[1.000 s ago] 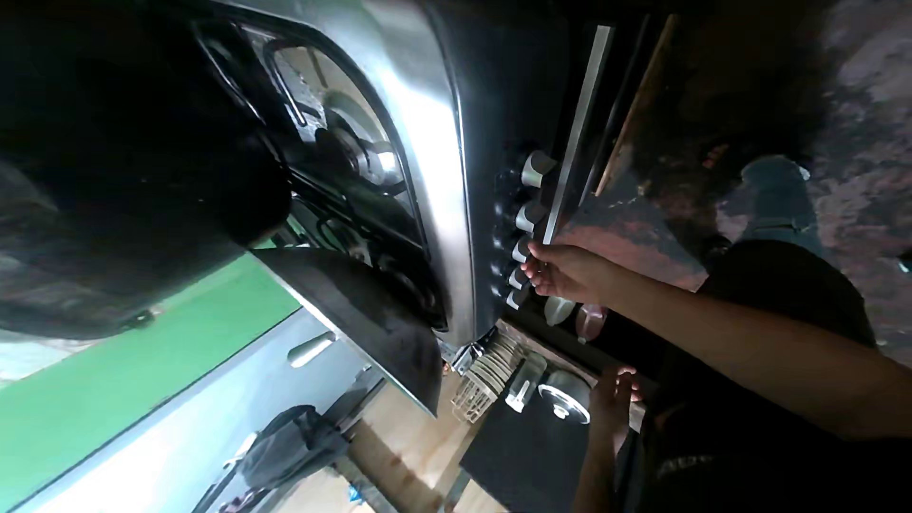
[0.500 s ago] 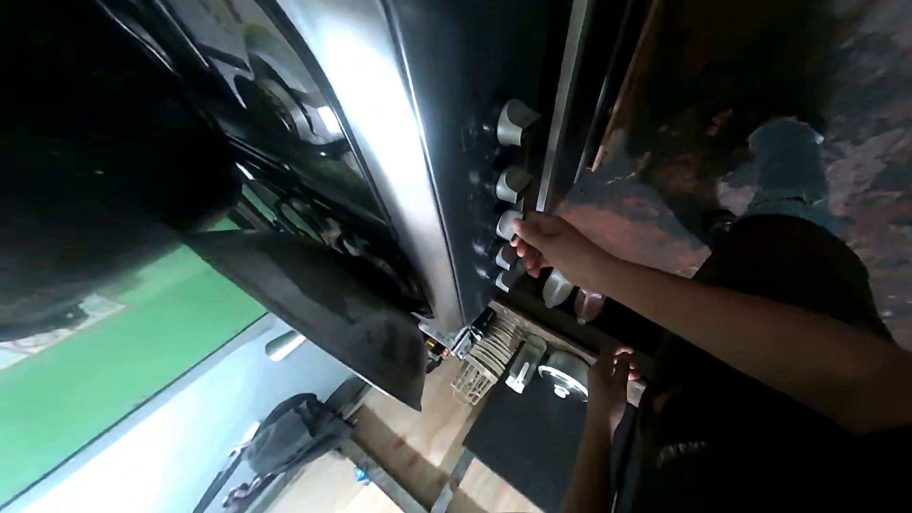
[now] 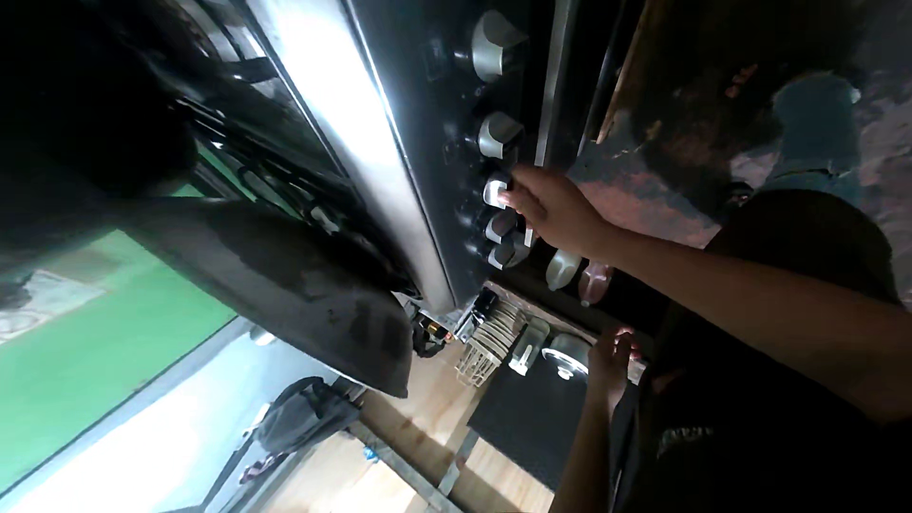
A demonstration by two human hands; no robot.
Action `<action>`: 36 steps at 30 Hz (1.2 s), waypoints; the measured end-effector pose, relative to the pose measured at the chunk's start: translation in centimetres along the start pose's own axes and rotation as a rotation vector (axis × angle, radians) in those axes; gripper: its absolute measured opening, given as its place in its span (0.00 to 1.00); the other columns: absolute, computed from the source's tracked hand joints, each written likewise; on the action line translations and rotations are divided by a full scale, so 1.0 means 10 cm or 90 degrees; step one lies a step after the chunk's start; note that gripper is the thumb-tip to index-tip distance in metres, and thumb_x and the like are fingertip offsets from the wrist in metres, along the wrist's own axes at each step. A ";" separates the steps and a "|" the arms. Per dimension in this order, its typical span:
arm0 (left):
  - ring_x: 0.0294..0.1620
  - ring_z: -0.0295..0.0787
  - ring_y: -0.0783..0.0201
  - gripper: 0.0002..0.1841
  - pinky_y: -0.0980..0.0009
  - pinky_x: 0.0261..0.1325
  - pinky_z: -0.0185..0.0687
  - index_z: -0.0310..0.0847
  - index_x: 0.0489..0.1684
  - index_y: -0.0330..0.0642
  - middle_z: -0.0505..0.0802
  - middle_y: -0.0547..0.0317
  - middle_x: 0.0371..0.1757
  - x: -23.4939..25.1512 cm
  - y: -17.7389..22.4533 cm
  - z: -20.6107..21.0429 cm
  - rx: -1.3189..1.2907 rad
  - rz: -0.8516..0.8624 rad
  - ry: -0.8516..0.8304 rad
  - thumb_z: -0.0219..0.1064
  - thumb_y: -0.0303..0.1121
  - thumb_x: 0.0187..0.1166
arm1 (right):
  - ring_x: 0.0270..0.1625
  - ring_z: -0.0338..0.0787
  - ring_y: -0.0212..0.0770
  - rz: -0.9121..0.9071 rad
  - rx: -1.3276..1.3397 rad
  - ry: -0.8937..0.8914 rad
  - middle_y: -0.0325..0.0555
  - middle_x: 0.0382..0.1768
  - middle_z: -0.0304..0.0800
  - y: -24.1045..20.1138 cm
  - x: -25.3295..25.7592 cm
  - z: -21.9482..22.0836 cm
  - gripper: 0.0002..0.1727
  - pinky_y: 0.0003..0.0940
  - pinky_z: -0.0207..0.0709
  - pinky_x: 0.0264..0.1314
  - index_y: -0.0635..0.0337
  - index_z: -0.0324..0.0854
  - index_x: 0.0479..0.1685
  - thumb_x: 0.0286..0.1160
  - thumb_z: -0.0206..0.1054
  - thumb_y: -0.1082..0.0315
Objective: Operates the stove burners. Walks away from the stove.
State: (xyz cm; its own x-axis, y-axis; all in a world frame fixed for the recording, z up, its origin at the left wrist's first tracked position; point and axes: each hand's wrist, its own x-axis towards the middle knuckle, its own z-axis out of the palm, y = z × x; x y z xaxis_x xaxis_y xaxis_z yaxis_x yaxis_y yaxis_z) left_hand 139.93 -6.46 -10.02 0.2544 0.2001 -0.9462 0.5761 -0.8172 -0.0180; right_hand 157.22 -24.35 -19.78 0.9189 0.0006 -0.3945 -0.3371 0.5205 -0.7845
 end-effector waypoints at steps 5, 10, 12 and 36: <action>0.48 0.91 0.64 0.18 0.66 0.59 0.87 0.76 0.68 0.24 0.90 0.43 0.53 0.01 -0.07 0.01 0.002 -0.004 -0.009 0.50 0.30 0.91 | 0.44 0.87 0.52 -0.069 -0.104 0.020 0.58 0.46 0.84 0.00 -0.01 -0.03 0.16 0.48 0.80 0.49 0.69 0.81 0.52 0.88 0.59 0.62; 0.47 0.92 0.65 0.18 0.68 0.57 0.88 0.77 0.67 0.25 0.90 0.43 0.52 0.03 -0.06 0.02 0.004 -0.004 0.000 0.50 0.29 0.91 | 0.43 0.87 0.55 -0.102 -0.176 0.023 0.59 0.45 0.82 0.02 -0.01 -0.04 0.16 0.49 0.81 0.44 0.68 0.80 0.50 0.88 0.59 0.60; 0.46 0.92 0.65 0.18 0.67 0.57 0.88 0.77 0.67 0.24 0.91 0.44 0.51 0.04 -0.06 0.04 0.010 -0.002 0.004 0.51 0.29 0.91 | 0.42 0.88 0.55 -0.106 -0.192 0.026 0.60 0.46 0.83 0.02 -0.02 -0.04 0.17 0.49 0.82 0.43 0.67 0.80 0.52 0.88 0.59 0.59; 0.48 0.91 0.65 0.18 0.67 0.58 0.87 0.76 0.67 0.25 0.91 0.43 0.52 0.01 -0.03 0.06 -0.009 -0.017 -0.006 0.51 0.30 0.91 | 0.20 0.76 0.29 0.261 0.350 -0.041 0.41 0.28 0.77 -0.21 -0.01 0.05 0.21 0.23 0.75 0.24 0.66 0.76 0.53 0.95 0.47 0.55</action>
State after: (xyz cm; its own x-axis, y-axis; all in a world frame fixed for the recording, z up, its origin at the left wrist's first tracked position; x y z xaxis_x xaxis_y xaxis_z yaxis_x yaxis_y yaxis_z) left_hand 139.35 -6.53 -10.28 0.2321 0.2169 -0.9482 0.5933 -0.8041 -0.0387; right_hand 157.95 -25.05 -17.84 0.7559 0.3316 -0.5644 -0.5227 0.8249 -0.2154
